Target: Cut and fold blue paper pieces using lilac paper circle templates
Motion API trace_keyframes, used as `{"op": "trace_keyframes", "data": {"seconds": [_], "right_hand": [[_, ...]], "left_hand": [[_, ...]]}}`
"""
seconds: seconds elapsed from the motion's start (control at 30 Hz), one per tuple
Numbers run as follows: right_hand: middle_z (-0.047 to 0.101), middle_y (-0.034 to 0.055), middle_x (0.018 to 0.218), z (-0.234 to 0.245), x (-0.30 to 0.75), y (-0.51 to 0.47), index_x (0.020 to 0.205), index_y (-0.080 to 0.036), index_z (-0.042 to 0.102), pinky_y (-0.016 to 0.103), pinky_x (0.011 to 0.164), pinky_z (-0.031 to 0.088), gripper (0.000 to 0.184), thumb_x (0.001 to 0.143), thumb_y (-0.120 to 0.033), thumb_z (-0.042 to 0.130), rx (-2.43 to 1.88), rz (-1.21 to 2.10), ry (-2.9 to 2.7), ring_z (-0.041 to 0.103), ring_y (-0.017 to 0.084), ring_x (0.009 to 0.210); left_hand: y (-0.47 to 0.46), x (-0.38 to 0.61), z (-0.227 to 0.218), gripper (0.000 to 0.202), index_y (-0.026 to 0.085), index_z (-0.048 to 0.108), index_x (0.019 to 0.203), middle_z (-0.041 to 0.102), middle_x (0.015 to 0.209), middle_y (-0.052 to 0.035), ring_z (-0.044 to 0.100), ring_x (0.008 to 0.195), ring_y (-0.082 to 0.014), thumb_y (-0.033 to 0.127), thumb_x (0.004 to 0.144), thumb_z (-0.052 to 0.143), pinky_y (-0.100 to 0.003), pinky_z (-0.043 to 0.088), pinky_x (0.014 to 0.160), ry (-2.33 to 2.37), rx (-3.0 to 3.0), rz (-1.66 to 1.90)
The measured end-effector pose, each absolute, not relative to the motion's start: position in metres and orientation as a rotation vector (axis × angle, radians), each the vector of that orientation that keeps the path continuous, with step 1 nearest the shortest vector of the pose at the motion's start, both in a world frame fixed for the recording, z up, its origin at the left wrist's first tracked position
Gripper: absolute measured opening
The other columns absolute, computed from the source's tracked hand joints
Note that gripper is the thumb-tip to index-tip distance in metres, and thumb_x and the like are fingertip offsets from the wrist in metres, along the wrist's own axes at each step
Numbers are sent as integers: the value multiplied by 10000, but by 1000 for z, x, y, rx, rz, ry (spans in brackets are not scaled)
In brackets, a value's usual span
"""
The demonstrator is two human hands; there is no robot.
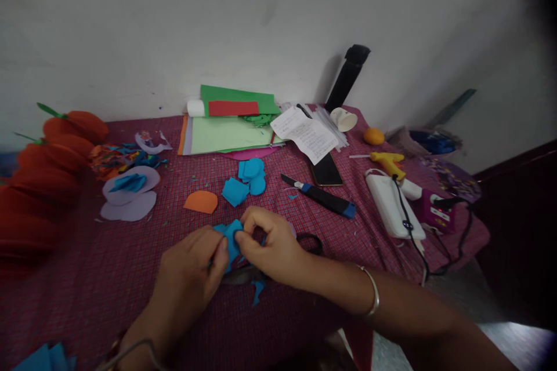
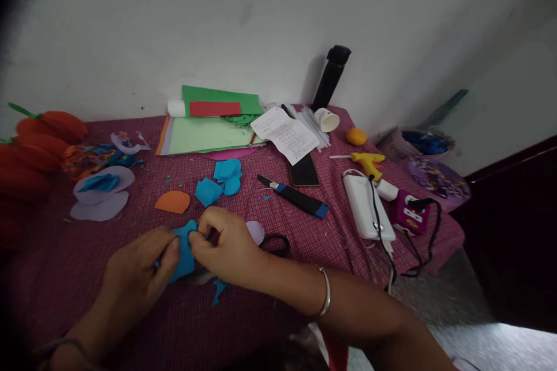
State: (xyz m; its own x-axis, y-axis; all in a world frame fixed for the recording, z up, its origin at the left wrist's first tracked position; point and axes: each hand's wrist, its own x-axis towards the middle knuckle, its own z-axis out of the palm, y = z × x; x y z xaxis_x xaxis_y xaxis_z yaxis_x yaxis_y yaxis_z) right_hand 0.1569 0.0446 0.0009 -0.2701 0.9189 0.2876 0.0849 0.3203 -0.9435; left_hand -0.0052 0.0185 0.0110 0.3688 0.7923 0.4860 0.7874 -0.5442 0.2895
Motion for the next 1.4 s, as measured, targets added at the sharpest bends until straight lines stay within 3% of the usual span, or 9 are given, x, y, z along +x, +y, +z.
{"op": "trace_keyframes", "data": {"seconds": [0.07,0.13,0.27,0.43,0.6,0.73,0.93,1.07,1.4], "right_hand": [[434,-57,673,2,159,47,809,-201,474,220,547,367,133,736,-179,584,-905,1297,-1518,430,95,593],[445,-62,694,3,163,52,931,-195,495,206,527,368,225,739,-204,613,-850,1502,-1519,428,85,582],[505,-46,682,3,175,60,770,-166,535,203,555,373,104,783,-226,619,-767,1650,-1919,456,81,610],[414,-68,575,-4,177,62,644,-165,509,188,491,288,198,794,-224,624,-752,1588,-2100,388,73,549],[478,-48,597,-5,170,59,674,-165,503,195,493,327,243,818,-329,608,-875,1637,-1673,426,78,543],[437,-61,555,-2,167,57,646,-174,480,194,465,295,296,794,-383,629,-923,1657,-1572,382,71,506],[426,-62,553,2,164,53,616,-174,475,196,461,291,337,759,-411,667,-902,1664,-1520,360,67,507],[445,-60,555,1,164,53,631,-173,487,193,454,298,319,773,-405,653,-884,1638,-1499,371,69,505],[373,-73,553,0,172,59,614,-180,427,191,448,287,350,834,-408,575,-832,1796,-1666,351,63,497]], "left_hand": [[21,-6,16,330,220,339,571,351,500,65,377,421,-93,208,901,356,-212,313,422,1489,2294,872],[24,-8,20,329,216,336,567,327,508,64,350,436,-90,244,895,337,-197,291,408,1395,2077,743],[29,-11,22,306,205,369,550,331,528,56,326,472,-92,280,846,390,-201,280,429,1131,1904,486],[30,-12,13,317,196,469,561,398,522,50,356,477,-96,353,836,477,-202,289,427,1181,1633,532],[28,-8,6,282,188,544,640,504,535,44,437,463,-92,418,801,567,-204,366,447,1240,1259,793],[21,0,11,333,178,479,568,426,509,64,363,456,-66,391,780,623,-183,303,427,1351,1172,922],[16,2,15,422,181,459,533,404,483,56,329,432,-69,464,838,532,-205,276,401,1440,1116,995],[21,5,7,334,183,511,574,446,481,52,372,438,-80,425,796,572,-211,309,422,1317,1126,951],[25,-5,10,343,187,519,533,426,487,51,338,439,-80,401,793,583,-210,292,417,1203,1318,629]]}}
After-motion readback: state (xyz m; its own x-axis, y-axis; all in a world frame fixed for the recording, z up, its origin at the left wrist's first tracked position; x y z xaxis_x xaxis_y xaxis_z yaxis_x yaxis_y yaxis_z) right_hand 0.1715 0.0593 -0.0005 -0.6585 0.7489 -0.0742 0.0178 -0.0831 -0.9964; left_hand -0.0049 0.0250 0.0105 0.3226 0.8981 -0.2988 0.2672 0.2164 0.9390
